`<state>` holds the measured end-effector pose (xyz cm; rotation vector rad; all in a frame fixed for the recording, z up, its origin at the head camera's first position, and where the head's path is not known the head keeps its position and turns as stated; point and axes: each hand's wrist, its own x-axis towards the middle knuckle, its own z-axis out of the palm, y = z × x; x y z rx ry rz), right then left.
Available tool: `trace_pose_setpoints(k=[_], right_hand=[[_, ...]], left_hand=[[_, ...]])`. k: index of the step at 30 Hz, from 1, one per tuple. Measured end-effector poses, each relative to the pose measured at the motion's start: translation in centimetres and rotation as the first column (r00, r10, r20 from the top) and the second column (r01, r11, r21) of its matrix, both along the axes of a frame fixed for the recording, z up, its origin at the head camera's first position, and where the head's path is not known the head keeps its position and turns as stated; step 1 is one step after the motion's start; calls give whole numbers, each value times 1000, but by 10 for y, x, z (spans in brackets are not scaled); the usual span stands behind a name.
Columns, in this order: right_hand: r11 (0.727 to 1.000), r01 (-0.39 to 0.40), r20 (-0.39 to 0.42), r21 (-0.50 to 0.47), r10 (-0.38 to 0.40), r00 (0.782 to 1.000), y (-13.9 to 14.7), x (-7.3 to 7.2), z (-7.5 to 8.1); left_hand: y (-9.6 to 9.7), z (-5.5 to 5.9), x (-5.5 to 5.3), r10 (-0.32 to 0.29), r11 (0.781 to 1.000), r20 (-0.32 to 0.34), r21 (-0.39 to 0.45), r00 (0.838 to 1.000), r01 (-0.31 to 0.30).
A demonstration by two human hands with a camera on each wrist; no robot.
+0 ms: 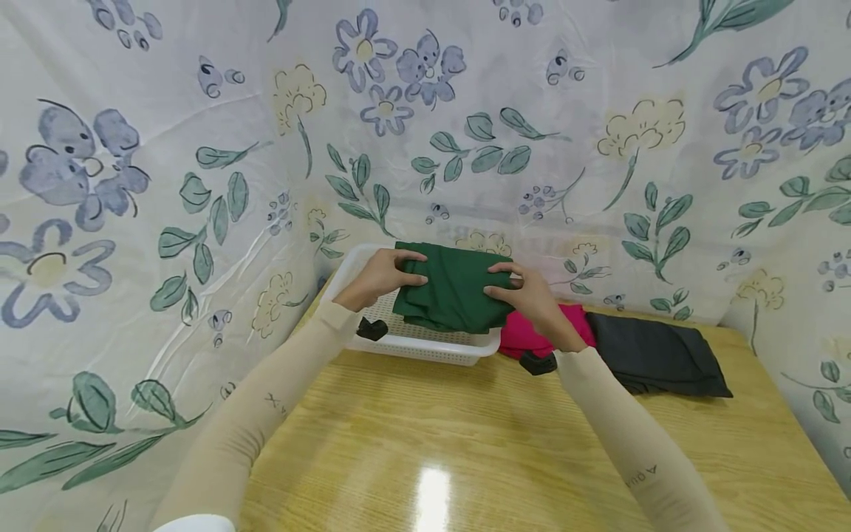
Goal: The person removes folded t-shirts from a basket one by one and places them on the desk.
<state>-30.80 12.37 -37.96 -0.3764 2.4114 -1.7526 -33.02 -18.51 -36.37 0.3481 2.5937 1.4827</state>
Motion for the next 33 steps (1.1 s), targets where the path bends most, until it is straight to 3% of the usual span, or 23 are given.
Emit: trace_pose_setpoints(k=[8, 19, 26, 33], right_hand=[[999, 7, 23, 35, -8, 1000, 23, 12, 3], [995, 44, 19, 94, -46, 999, 65, 32, -6], [989, 62, -33, 137, -58, 998, 96, 48, -16], [989, 93, 1, 111, -94, 996, 126, 69, -25]], left_hand=[[17, 1, 8, -32, 999, 14, 5, 999, 32], [51, 0, 24, -80, 996, -49, -40, 996, 78], [77, -6, 36, -154, 988, -36, -14, 987, 154], [103, -10, 50, -230, 973, -38, -2, 972, 230]])
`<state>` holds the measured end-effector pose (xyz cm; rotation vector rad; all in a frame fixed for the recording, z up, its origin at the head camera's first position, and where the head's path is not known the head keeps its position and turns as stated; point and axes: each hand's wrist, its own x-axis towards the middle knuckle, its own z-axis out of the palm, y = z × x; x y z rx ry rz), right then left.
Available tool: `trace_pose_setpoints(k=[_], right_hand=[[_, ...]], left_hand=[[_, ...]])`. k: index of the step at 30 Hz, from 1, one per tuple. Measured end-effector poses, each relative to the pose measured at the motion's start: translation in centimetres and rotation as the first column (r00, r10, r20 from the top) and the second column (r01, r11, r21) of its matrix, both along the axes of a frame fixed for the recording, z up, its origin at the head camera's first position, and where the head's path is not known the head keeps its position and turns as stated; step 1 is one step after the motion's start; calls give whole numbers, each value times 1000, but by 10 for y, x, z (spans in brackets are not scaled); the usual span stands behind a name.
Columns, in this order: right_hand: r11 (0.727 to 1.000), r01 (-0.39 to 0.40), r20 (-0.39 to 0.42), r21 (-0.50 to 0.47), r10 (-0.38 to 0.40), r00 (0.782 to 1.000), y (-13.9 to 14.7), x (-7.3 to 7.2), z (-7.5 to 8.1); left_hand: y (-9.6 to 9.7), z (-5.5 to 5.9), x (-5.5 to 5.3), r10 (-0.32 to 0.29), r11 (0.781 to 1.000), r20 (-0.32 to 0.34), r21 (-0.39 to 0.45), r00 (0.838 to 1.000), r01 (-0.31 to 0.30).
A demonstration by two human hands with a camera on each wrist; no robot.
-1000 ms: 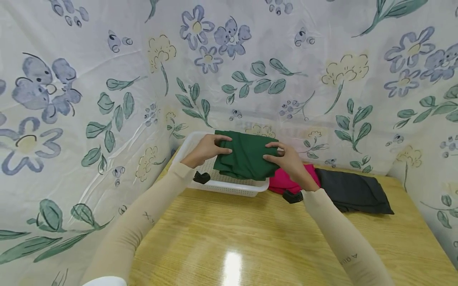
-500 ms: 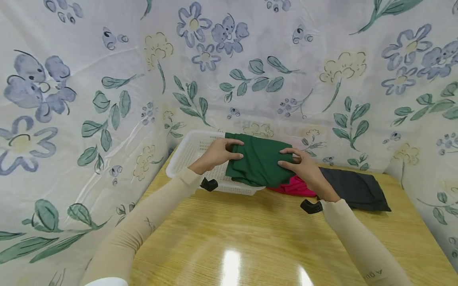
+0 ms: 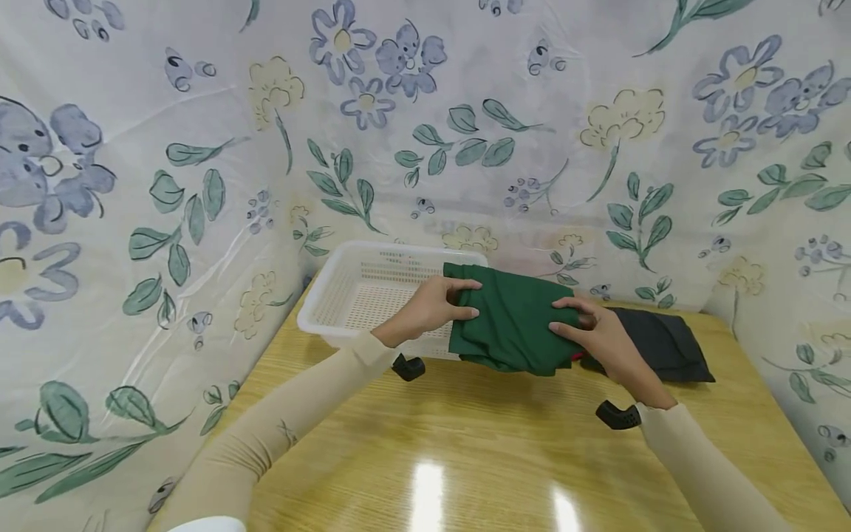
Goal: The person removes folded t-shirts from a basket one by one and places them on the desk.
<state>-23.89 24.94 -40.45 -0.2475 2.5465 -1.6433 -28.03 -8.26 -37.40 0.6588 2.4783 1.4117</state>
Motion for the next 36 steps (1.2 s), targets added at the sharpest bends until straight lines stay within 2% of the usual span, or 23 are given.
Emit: trace_pose_setpoints(k=[8, 11, 21, 36], right_hand=[[999, 21, -7, 32, -21, 1000, 27, 18, -1], [998, 40, -6, 55, -40, 999, 38, 26, -2], [999, 40, 69, 28, -41, 997, 68, 47, -21], [999, 42, 123, 23, -44, 991, 89, 63, -51]], left_hand=[[26, -6, 14, -41, 999, -39, 3, 998, 42], [38, -9, 19, -57, 998, -59, -26, 997, 55], [68, -32, 31, -114, 989, -108, -105, 988, 103], [87, -60, 47, -117, 989, -49, -101, 992, 111]])
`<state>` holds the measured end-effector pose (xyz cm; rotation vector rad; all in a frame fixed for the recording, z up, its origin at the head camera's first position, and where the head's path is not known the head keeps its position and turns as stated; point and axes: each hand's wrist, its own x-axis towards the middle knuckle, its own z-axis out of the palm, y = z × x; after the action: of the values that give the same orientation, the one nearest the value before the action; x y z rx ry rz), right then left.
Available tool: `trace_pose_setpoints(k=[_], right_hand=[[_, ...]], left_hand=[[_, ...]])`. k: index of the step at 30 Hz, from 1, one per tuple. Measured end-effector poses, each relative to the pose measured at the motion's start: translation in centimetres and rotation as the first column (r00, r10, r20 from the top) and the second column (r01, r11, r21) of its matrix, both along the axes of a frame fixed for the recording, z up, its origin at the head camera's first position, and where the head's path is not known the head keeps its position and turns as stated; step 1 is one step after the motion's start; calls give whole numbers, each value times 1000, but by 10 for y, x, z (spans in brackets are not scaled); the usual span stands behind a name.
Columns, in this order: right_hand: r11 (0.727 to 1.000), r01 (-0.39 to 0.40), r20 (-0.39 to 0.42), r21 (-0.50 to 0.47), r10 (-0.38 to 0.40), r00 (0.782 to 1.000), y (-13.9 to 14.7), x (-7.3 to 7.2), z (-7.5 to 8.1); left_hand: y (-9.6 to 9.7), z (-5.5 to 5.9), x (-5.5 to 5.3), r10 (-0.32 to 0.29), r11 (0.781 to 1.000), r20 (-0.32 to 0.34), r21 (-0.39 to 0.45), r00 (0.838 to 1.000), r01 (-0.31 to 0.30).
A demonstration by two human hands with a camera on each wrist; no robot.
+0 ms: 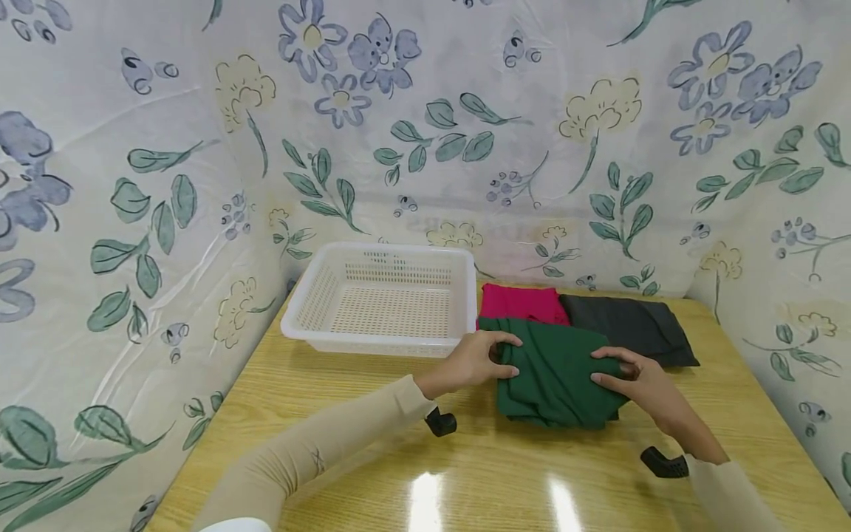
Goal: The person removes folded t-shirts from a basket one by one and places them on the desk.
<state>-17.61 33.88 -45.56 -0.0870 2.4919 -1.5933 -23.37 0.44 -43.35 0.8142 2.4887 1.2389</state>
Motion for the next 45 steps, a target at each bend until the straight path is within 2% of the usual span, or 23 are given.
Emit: trace_pose_setpoints(k=[4, 9, 15, 18, 23, 37, 42, 45], right_hand=[[1000, 8, 30, 20, -9, 1000, -2, 3, -7], [999, 3, 23, 51, -4, 1000, -4, 5, -15], [999, -13, 40, 37, 11, 999, -6, 4, -25], [999, -31, 44, 38, 29, 999, -7, 5, -27], [998, -38, 38, 57, 36, 999, -9, 4, -30], [990, -47, 20, 134, 45, 999, -9, 2, -32], [990, -55, 25, 134, 52, 998, -11, 4, -34], [988, -64, 27, 139, 61, 998, -10, 4, -34]], left_hand=[[-1, -9, 3, 4, 1000, 8, -15, 1000, -4], [-3, -17, 4, -9, 999, -9, -52, 1000, 8], [-3, -26, 4, -15, 996, -23, -86, 1000, 13], [-4, -30, 4, -16, 997, -6, -82, 1000, 15], [-6, -34, 5, -28, 997, 28, -65, 999, 29], [-8, -41, 2, -29, 997, 37, -73, 999, 31], [-13, -40, 3, -94, 988, 32, -117, 995, 97], [-14, -37, 2, -165, 965, 6, -204, 986, 163]])
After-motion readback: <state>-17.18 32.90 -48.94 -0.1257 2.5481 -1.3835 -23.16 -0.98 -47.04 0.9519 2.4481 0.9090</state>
